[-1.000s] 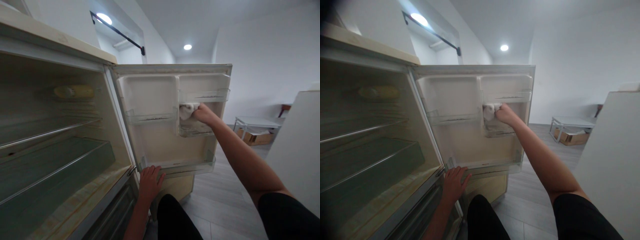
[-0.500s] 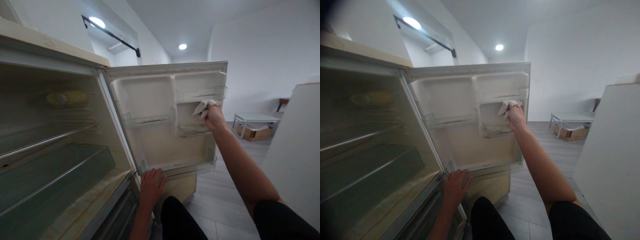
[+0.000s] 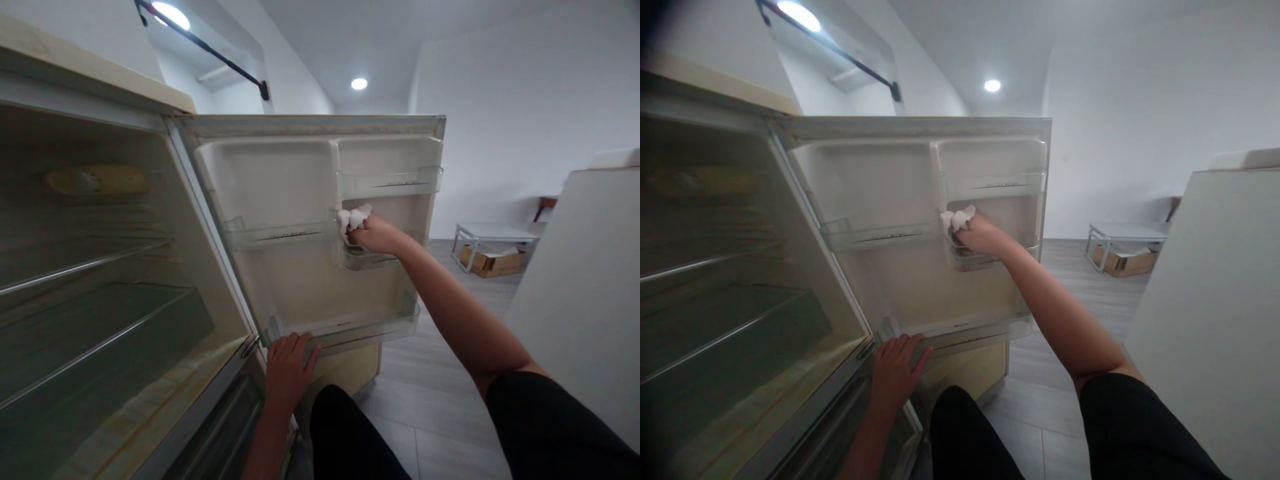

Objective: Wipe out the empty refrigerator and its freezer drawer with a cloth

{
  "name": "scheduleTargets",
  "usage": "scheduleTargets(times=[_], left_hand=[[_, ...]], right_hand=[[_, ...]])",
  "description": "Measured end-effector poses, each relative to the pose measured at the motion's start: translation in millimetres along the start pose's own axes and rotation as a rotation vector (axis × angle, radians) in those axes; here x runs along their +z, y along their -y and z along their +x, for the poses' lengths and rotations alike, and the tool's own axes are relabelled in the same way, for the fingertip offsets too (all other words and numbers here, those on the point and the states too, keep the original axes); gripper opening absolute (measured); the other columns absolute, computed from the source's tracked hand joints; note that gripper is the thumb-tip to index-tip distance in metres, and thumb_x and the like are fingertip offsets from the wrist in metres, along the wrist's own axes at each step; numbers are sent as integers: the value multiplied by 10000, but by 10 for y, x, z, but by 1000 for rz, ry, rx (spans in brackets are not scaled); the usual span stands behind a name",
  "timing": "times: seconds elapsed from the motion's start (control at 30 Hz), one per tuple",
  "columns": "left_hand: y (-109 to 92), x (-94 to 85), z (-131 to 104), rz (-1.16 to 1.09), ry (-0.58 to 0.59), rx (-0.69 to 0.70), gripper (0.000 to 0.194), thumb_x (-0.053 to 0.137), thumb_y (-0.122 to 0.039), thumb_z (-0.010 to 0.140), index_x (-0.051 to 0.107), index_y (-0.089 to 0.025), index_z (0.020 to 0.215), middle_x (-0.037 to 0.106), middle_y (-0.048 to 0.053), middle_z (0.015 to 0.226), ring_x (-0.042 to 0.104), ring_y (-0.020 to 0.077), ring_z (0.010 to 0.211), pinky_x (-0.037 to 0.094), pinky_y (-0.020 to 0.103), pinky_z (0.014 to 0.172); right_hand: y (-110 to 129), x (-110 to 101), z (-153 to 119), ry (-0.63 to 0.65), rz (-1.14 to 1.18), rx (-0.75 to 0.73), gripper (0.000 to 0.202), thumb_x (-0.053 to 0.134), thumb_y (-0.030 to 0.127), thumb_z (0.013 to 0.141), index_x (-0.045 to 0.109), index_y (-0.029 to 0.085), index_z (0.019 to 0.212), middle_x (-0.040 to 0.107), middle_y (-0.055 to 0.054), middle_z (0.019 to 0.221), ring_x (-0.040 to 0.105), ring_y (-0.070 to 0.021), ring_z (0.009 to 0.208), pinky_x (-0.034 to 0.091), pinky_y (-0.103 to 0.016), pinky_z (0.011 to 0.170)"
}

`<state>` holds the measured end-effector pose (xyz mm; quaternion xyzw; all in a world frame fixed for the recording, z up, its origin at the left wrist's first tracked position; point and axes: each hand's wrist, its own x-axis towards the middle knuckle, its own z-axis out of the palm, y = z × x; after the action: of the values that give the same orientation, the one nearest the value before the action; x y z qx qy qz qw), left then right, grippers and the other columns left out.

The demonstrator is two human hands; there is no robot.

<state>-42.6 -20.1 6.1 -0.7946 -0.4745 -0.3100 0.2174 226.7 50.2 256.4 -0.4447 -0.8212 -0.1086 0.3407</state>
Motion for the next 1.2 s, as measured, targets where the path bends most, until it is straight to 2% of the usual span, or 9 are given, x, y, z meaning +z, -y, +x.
scheduleTargets(times=[0.23, 0.37, 0.47, 0.57, 0.63, 0.87, 1.0, 1.07, 1.2], left_hand=[[12, -18, -11, 15, -3, 26, 282, 558, -401, 956, 663, -186, 1106, 662, 60, 924, 573, 253, 897, 379, 406, 876], [1, -21, 0, 19, -7, 24, 279, 556, -395, 956, 664, -189, 1111, 667, 64, 935, 574, 253, 904, 378, 406, 880], [-4, -30, 3, 4, 12, 12, 271, 554, -395, 956, 663, -194, 1101, 671, 62, 942, 574, 254, 905, 380, 405, 881], [-1, -29, -3, -18, 8, 10, 262, 558, -387, 955, 659, -192, 1096, 672, 59, 951, 572, 253, 915, 382, 405, 894], [1, -23, -7, -21, -3, 8, 264, 563, -385, 952, 655, -188, 1103, 671, 61, 953, 572, 253, 921, 382, 408, 901], [-2, -22, -18, -17, 8, 3, 264, 548, -396, 959, 646, -201, 1107, 668, 65, 959, 577, 257, 924, 381, 416, 897], [3, -28, -30, -33, 17, -5, 264, 548, -397, 958, 642, -207, 1115, 665, 64, 971, 574, 256, 935, 381, 421, 912], [4, -33, -38, -39, 25, -9, 269, 546, -398, 958, 643, -206, 1121, 665, 66, 977, 573, 256, 943, 385, 418, 917], [-9, -47, -41, -27, 35, -14, 277, 549, -395, 958, 645, -200, 1129, 666, 64, 977, 571, 254, 935, 388, 413, 912]], right_hand=[[-135, -220, -85, 461, 29, -138, 227, 474, 90, 807, 678, 159, 877, 735, -65, 998, 632, -192, 965, 471, -280, 910], [-273, -530, -349, 602, -204, 25, 259, 507, 35, 726, 707, 133, 857, 734, -121, 1049, 650, -244, 986, 481, -321, 898], [-285, -701, -502, 619, -210, 153, 304, 465, 209, 913, 714, 103, 1052, 720, -144, 1115, 642, -273, 1072, 477, -376, 961], [-162, -677, -560, 579, -69, 169, 579, 272, 481, 1034, 602, 103, 1322, 628, -149, 1333, 576, -267, 1234, 430, -390, 1053], [-15, -544, -552, 550, -46, 110, 612, 224, 530, 1036, 595, 146, 1334, 608, -133, 1369, 573, -258, 1244, 425, -385, 1058], [215, -94, -656, 258, -317, 100, 405, 350, 350, 981, 686, 132, 1039, 722, -160, 1041, 687, -284, 942, 499, -361, 807], [119, -16, -937, -174, -306, 6, 379, 353, 273, 930, 671, 107, 1052, 696, -185, 1068, 653, -286, 1011, 505, -383, 846], [175, 58, -1061, -257, -333, -163, 377, 415, 268, 913, 642, 103, 1165, 612, -201, 1289, 531, -315, 1263, 454, -435, 1006], [459, 278, -1167, -84, -459, -259, 769, 665, 423, 814, 436, 82, 1463, 259, -211, 1604, 114, -441, 1498, 170, -610, 1193]])
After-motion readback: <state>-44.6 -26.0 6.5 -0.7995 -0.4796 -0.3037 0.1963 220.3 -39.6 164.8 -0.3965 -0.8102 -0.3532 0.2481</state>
